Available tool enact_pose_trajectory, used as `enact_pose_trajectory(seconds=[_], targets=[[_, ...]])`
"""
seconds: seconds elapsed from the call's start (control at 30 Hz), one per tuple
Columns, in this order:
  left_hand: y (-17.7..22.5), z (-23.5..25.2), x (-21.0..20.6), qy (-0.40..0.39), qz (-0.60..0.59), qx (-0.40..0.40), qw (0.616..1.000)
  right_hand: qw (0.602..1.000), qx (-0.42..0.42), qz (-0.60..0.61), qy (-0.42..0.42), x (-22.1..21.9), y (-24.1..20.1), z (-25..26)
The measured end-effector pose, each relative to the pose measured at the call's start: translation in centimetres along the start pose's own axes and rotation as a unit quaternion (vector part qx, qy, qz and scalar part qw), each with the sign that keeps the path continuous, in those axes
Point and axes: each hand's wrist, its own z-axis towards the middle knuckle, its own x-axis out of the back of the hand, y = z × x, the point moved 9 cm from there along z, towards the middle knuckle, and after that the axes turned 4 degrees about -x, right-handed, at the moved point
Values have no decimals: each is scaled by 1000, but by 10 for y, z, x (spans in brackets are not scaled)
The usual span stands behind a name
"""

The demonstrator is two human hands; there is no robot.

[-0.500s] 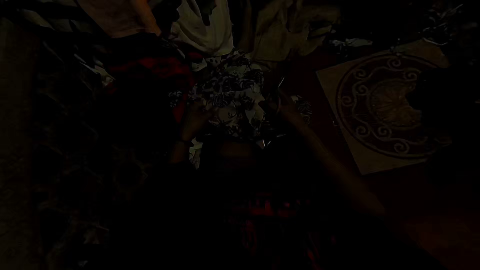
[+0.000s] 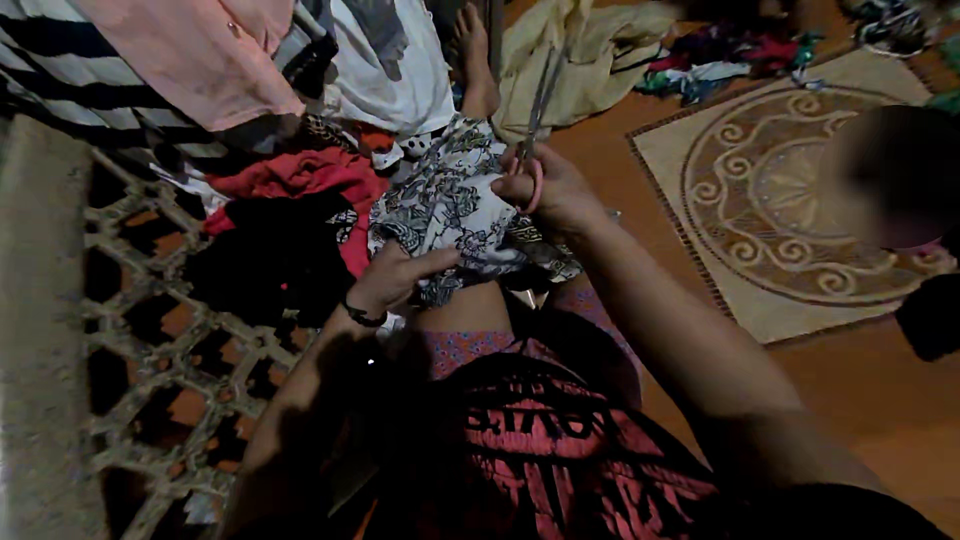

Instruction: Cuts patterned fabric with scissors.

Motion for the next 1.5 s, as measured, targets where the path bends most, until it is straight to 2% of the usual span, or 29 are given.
enact_pose_trajectory(seconds=[0.03,0.1,0.2,0.33,0.43,0.57,0.7,0.8,0.9,0.93,1.03,1.13,1.23,1.27,1.33,1.37,1.43,1.5], targets=[[10,1,0,14,-9,-37,999,1000,-4,-10,-8,-4,-4,1],[17,7,-4,43,-98,-32,994,999,-2,-23,-29,-12,-15,3],[24,9,-18,1,-136,9,991,998,22,-22,-60,-20,-37,8],[37,9,-21,-22,-137,4,990,994,55,-30,-93,-25,-65,1],[57,6,-13,-48,-180,-62,980,993,92,-35,-60,-6,-69,-4],[87,5,1,-77,-180,-124,973,982,177,-5,67,37,-54,-29],[115,6,-5,-101,-157,-150,971,964,232,-17,128,36,-46,-81],[134,13,-24,-145,-142,-166,965,957,264,1,120,12,-46,-100],[148,23,-48,-168,-109,-160,966,948,307,10,81,0,-71,-95],[154,27,-54,-156,-91,-154,971,946,312,10,85,4,-86,-92],[182,37,-63,-38,-11,-121,992,934,338,0,118,27,-141,-86],[194,50,-63,-8,-7,-26,1000,938,317,-37,136,51,-181,-88],[177,48,-76,-113,-36,31,993,951,277,-61,123,65,-196,-91],[170,46,-79,-138,-11,17,990,956,264,-61,116,65,-197,-92],[170,40,-82,-103,86,-71,988,965,239,-42,97,62,-192,-92],[172,38,-86,-98,91,-113,985,970,227,-24,88,60,-187,-92],[173,35,-96,-130,36,-158,978,978,195,9,77,56,-176,-91],[168,35,-106,-151,-12,-144,978,982,171,31,77,54,-165,-88]])
